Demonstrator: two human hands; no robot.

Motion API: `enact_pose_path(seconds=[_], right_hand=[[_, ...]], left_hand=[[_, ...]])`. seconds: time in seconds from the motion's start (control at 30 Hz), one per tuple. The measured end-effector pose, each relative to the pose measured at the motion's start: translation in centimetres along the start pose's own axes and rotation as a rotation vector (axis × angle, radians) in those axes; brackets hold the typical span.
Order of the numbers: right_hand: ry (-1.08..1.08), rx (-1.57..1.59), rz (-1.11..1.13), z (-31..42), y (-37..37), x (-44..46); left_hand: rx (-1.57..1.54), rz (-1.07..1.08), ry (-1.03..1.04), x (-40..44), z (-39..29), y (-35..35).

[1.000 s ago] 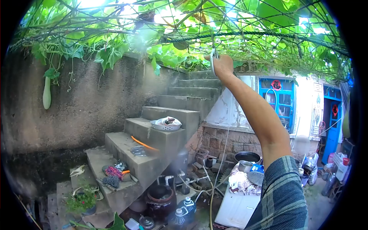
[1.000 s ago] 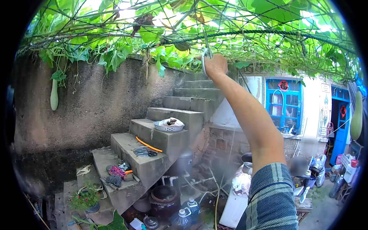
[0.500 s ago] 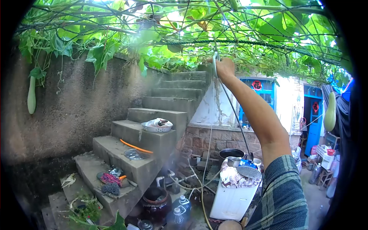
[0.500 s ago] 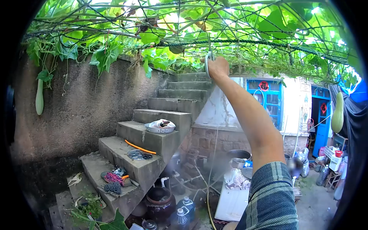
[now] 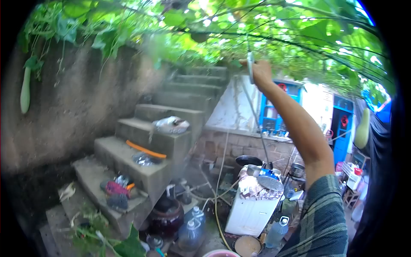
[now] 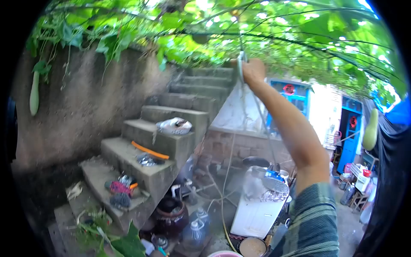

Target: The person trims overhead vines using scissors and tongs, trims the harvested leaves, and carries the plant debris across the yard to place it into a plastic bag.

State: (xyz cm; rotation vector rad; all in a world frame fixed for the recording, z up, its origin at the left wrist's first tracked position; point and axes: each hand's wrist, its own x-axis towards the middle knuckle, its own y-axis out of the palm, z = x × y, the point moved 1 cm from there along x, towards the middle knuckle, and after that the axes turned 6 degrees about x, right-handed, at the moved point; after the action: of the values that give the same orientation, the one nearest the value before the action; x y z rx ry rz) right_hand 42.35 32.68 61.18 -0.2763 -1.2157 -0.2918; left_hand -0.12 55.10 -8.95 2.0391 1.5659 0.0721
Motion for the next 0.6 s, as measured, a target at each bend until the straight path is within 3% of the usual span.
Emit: enact_pose_path(seconds=[0.07,0.1,0.13,0.17,0.27,0.3,0.33,0.43,0.47,0.5,0.57,0.6], right_hand=[[0.067,0.274,0.154,2.2,0.4,-6.1],[0.089,0.357,0.288,0.2,2.0,-7.9],[0.267,0.492,0.417,1.9,1.5,-13.0],[0.313,0.476,0.501,2.1,1.7,-17.5],[-0.068,0.31,0.829,-1.7,1.9,-31.6],[0.114,0.477,0.929,-2.3,1.8,-36.7],[0.451,0.727,1.069,-2.8,1.2,-41.4],[0.942,0.677,1.383,-5.6,1.2,-54.0],[0.75,0.519,1.438,-9.2,1.7,-59.7],[0.843,0.619,1.42,-9.9,1.8,-63.0],[0.886,0.476,1.461,-12.3,1.1,-68.4],[0.811,0.44,1.446,-13.9,0.4,-71.0]], left_hand=[[-0.002,-0.039,-0.058,-2.2,0.0,-0.4],[-0.045,-0.108,0.017,-2.8,0.4,0.1],[-0.076,-0.179,0.095,-3.2,0.8,0.7],[-0.112,-0.194,0.07,-4.4,0.3,1.3],[-0.116,-0.188,0.037,-6.8,-1.6,2.3],[-0.096,-0.216,0.035,-7.3,-1.9,2.4],[-0.072,-0.244,0.03,-7.8,-2.0,2.4],[-0.076,-0.363,0.028,-9.4,-1.9,1.8],[-0.063,-0.4,0.018,-9.9,-2.1,1.8],[-0.054,-0.434,0.013,-10.3,-2.2,1.6],[-0.046,-0.482,0.013,-10.8,-1.2,0.1],[-0.043,-0.506,0.013,-11.2,-0.7,-0.8]])
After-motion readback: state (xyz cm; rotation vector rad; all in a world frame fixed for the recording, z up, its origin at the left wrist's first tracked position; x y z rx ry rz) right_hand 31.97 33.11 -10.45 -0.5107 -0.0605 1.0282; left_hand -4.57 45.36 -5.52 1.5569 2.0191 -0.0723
